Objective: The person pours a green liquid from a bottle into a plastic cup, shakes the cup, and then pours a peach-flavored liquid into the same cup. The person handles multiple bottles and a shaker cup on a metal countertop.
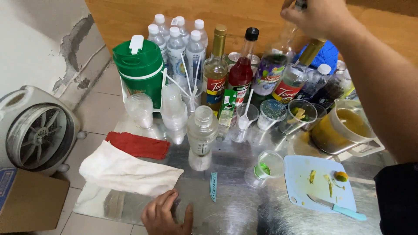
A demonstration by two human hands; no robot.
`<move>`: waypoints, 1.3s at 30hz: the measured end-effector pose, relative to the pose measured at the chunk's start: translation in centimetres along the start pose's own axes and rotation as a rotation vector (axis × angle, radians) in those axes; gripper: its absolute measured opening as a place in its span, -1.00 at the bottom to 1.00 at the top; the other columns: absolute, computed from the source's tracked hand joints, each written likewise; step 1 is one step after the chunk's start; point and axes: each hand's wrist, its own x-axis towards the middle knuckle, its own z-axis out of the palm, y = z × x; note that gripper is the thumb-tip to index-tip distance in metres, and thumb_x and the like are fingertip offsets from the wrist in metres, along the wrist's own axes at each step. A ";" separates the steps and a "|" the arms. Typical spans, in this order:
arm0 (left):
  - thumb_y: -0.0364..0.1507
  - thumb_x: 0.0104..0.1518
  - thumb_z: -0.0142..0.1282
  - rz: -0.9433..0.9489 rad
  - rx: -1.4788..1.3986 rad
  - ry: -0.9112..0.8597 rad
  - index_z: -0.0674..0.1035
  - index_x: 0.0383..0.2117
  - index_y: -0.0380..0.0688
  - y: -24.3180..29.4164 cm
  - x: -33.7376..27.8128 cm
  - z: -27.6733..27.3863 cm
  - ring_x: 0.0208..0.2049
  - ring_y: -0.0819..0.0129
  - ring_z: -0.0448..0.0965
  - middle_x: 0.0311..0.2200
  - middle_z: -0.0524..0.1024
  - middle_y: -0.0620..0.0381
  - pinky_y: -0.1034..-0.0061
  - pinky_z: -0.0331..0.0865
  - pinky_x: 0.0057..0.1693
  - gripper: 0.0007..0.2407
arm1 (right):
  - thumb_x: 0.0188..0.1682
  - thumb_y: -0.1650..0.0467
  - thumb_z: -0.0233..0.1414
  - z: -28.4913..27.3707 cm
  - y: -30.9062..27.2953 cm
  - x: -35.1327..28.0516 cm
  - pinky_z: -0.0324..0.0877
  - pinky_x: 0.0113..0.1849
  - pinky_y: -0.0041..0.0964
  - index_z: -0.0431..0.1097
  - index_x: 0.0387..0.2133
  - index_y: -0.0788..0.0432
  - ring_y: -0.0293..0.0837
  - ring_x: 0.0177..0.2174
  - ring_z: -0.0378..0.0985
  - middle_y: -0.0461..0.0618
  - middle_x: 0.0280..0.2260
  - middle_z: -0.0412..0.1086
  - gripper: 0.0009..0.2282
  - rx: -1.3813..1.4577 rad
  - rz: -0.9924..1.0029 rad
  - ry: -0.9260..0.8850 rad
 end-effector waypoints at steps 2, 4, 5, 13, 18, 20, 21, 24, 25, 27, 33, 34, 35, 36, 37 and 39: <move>-0.04 -0.02 0.14 -0.009 -0.001 -0.009 0.54 -0.12 0.09 0.2 0.1 -0.1 -0.03 0.29 0.55 -0.09 0.63 0.35 0.20 0.28 0.14 -0.61 | 0.26 0.30 0.12 0.0 -1.3 -0.2 0.40 -0.32 0.18 0.55 0.01 0.15 0.25 -0.18 0.47 0.24 -0.12 0.48 -0.80 0.008 0.065 -0.052; -0.07 -0.03 0.15 -0.029 -0.017 0.015 0.55 -0.13 0.10 0.6 0.2 -0.2 -0.03 0.32 0.56 -0.09 0.63 0.39 0.22 0.26 0.17 -0.62 | 0.23 0.16 0.08 -0.1 -2.9 -0.5 0.48 -0.38 -0.04 0.50 -0.01 0.00 0.09 -0.23 0.53 0.15 -0.17 0.53 -0.75 -0.060 0.191 -0.236; -0.07 -0.03 0.15 -0.030 -0.018 0.015 0.55 -0.13 0.10 0.4 0.0 -0.1 -0.03 0.32 0.56 -0.09 0.63 0.39 0.22 0.26 0.17 -0.62 | 0.23 0.16 0.08 0.4 -3.1 -0.9 0.48 -0.38 -0.04 0.50 -0.01 0.00 0.09 -0.23 0.53 0.15 -0.17 0.53 -0.75 -0.061 0.191 -0.237; 0.00 -0.01 0.09 -0.032 0.017 -0.021 0.58 -0.19 0.11 -0.3 -0.4 0.5 -0.07 0.36 0.56 -0.13 0.63 0.43 0.24 0.27 0.14 -0.62 | 0.14 0.05 -0.13 0.8 -6.3 -0.9 0.33 0.09 0.32 0.42 0.14 -0.23 0.16 0.02 0.52 0.10 -0.27 0.63 -0.62 -0.281 0.278 -0.520; -0.01 0.00 0.08 -0.009 0.020 -0.027 0.57 -0.19 0.14 -0.2 0.0 0.1 -0.06 0.38 0.57 -0.11 0.62 0.44 0.25 0.27 0.14 -0.64 | 0.06 0.20 -0.10 1.7 -7.5 1.4 0.08 0.02 0.37 0.35 0.24 -0.10 0.23 -0.01 0.49 0.30 0.09 0.41 -0.55 -0.228 0.076 -0.125; -0.02 0.00 0.09 0.002 0.009 -0.012 0.57 -0.19 0.14 -0.1 0.3 -0.1 -0.06 0.39 0.56 -0.12 0.62 0.43 0.28 0.27 0.12 -0.65 | 0.09 0.28 -0.05 1.7 -10.1 2.8 0.09 -0.05 0.36 0.38 0.23 0.04 0.22 0.07 0.39 0.34 0.08 0.42 -0.58 -0.163 0.002 0.087; -0.03 0.01 0.08 0.033 -0.007 0.002 0.57 -0.19 0.14 0.0 0.5 -0.2 -0.08 0.37 0.56 -0.11 0.62 0.42 0.27 0.27 0.10 -0.66 | 0.14 0.14 -0.16 1.4 -12.0 3.5 0.00 0.02 0.32 0.32 0.25 0.00 0.24 0.03 0.44 0.29 0.03 0.45 -0.55 -0.133 0.027 -0.049; -0.05 0.03 0.08 0.093 -0.033 0.061 0.57 -0.19 0.13 -0.3 0.6 -0.1 -0.09 0.33 0.56 -0.10 0.62 0.38 0.25 0.27 0.08 -0.68 | 0.20 -0.01 -0.25 3.2 -15.4 5.1 -0.08 0.04 0.16 0.31 0.13 0.00 0.26 -0.15 0.54 0.24 -0.14 0.54 -0.53 -0.171 0.053 -0.256; -0.07 0.02 0.09 0.125 -0.052 0.102 0.58 -0.19 0.11 -0.5 0.7 0.0 -0.09 0.29 0.56 -0.10 0.61 0.36 0.24 0.27 0.08 -0.68 | 0.19 -0.04 -0.21 4.1 -16.1 5.7 -0.07 -0.01 0.05 0.36 -0.01 0.05 0.26 -0.28 0.60 0.24 -0.27 0.60 -0.53 -0.247 0.064 -0.331; -0.07 0.05 0.06 0.120 -0.060 0.109 0.58 -0.19 0.09 0.0 1.1 -0.6 -0.10 0.30 0.56 -0.11 0.61 0.35 0.25 0.27 0.05 -0.68 | 0.17 0.00 -0.15 5.6 -15.6 6.6 -0.04 0.00 0.07 0.37 -0.10 0.07 0.28 -0.30 0.58 0.22 -0.33 0.58 -0.57 -0.185 0.073 -0.304; -0.10 0.04 0.04 0.131 -0.076 0.133 0.58 -0.20 0.12 -0.5 1.1 -0.6 -0.12 0.35 0.54 -0.11 0.61 0.37 0.29 0.26 0.02 -0.71 | 0.12 0.11 0.05 3.1 -16.5 7.3 0.04 -0.01 0.07 0.36 -0.24 0.07 0.10 -0.29 0.46 0.04 -0.38 0.49 -0.71 0.028 0.206 -0.356; -0.09 0.05 0.02 0.137 -0.066 0.135 0.58 -0.20 0.14 -0.4 1.0 -0.5 -0.12 0.36 0.53 -0.12 0.61 0.39 0.30 0.26 0.01 -0.71 | 0.10 0.13 0.06 2.7 -16.4 7.4 0.06 -0.02 0.10 0.35 -0.24 0.07 0.13 -0.29 0.45 0.07 -0.37 0.48 -0.72 0.055 0.228 -0.355; -0.09 0.05 0.02 0.138 -0.072 0.140 0.58 -0.20 0.14 -0.5 0.9 -0.2 -0.12 0.36 0.53 -0.12 0.61 0.39 0.30 0.26 0.01 -0.71 | 0.10 0.13 0.06 1.6 -16.3 7.6 0.06 -0.02 0.10 0.35 -0.24 0.07 0.13 -0.29 0.45 0.07 -0.37 0.48 -0.72 0.048 0.229 -0.351; -0.07 0.05 0.02 0.119 -0.063 0.110 0.58 -0.21 0.15 -0.6 0.7 0.0 -0.13 0.37 0.52 -0.11 0.61 0.40 0.29 0.27 0.00 -0.70 | 0.13 0.16 0.08 0.6 -16.2 7.7 0.04 0.04 0.18 0.36 -0.22 0.06 0.08 -0.24 0.45 0.03 -0.33 0.48 -0.75 0.100 0.227 -0.282; -0.06 0.04 0.02 0.100 -0.054 0.079 0.59 -0.22 0.15 -0.8 0.5 0.2 -0.14 0.37 0.52 -0.11 0.61 0.41 0.29 0.27 0.00 -0.70 | 0.15 0.18 0.09 -0.4 -16.2 7.8 0.01 0.11 0.26 0.37 -0.20 0.05 0.03 -0.19 0.45 -0.01 -0.28 0.47 -0.78 0.151 0.225 -0.212; -0.05 0.01 0.05 0.074 -0.073 0.065 0.59 -0.19 0.15 -0.7 0.5 -0.1 -0.10 0.37 0.52 -0.08 0.60 0.42 0.29 0.28 0.02 -0.67 | 0.16 0.29 0.12 -2.7 -15.9 7.5 0.25 -0.09 0.06 0.38 -0.21 0.11 -0.02 -0.24 0.46 0.02 -0.28 0.45 -0.84 0.256 0.213 -0.090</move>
